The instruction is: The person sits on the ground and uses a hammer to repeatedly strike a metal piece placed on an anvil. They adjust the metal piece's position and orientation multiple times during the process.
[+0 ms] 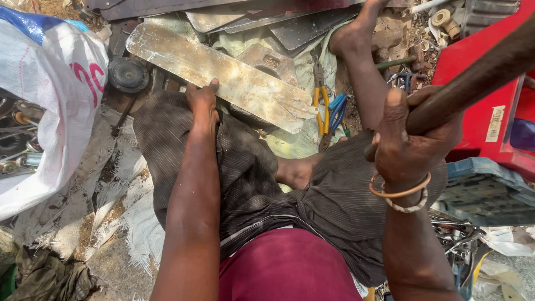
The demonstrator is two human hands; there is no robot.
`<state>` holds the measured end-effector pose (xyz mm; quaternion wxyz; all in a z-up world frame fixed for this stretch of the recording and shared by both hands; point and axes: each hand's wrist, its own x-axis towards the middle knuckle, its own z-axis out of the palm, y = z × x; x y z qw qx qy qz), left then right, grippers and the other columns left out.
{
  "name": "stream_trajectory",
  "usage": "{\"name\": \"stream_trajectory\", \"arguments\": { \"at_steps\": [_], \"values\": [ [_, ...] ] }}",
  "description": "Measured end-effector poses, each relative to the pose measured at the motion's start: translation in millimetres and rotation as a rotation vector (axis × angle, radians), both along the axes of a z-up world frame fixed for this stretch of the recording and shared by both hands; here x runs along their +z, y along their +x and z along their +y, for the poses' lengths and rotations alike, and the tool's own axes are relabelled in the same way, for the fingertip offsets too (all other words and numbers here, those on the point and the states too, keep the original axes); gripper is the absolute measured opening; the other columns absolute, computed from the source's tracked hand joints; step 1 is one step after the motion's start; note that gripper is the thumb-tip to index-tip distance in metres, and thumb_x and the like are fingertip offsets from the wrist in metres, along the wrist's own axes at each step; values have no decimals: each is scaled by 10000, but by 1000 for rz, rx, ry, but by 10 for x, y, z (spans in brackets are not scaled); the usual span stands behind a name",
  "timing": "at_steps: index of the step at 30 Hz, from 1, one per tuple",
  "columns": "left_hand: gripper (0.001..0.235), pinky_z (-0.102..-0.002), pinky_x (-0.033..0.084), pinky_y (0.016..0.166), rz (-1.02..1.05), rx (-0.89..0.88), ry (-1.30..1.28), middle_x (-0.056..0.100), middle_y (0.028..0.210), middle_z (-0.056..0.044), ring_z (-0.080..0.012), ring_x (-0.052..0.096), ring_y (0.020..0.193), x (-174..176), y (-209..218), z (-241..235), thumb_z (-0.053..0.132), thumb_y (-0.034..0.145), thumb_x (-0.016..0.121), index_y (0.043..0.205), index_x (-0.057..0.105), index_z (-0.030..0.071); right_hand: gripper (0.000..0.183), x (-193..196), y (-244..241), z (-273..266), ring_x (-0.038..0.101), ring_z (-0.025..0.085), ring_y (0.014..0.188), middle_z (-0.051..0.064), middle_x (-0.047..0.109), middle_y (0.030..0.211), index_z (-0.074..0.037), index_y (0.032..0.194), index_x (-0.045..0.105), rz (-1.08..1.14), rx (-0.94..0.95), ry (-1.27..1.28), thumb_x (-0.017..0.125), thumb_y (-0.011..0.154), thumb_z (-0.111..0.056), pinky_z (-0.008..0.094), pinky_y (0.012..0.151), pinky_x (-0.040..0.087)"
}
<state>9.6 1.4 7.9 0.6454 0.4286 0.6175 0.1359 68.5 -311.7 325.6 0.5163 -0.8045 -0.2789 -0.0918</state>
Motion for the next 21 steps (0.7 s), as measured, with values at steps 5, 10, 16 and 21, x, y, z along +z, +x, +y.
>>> {"name": "stream_trajectory", "arguments": {
  "at_steps": [5,10,16,21],
  "values": [
    [766,-386,483,1045,-1,-49,72,607,1384,-253,-305,623,1255,-45,-47,14,151,848,860,1447,436,-68,248,-864,-281,212,611,114,655,26,588,740,-63,1096,557,179,26,-512,714,954,-192,332,591,508],
    [707,-457,580,927,-350,56,23,635,1330,-274,-375,680,1143,-68,117,114,114,790,797,1396,497,-93,228,-1366,-338,-157,505,113,475,41,594,649,-79,919,561,960,-15,-390,775,865,-137,290,414,409],
    [721,-401,511,981,-95,-34,-57,622,1326,-277,-329,647,1201,74,-1,15,128,870,865,1404,464,-144,240,-1637,-406,-500,451,47,408,-15,500,603,-97,913,513,1227,-186,23,751,880,-100,218,320,355],
    [483,-375,522,849,-218,-66,34,725,1182,-217,-278,667,1025,281,-113,-108,75,820,829,1231,638,-93,235,-1803,-442,-608,461,59,398,-10,511,605,-78,920,532,1314,-235,56,762,872,-81,223,315,357]
  ]
}}
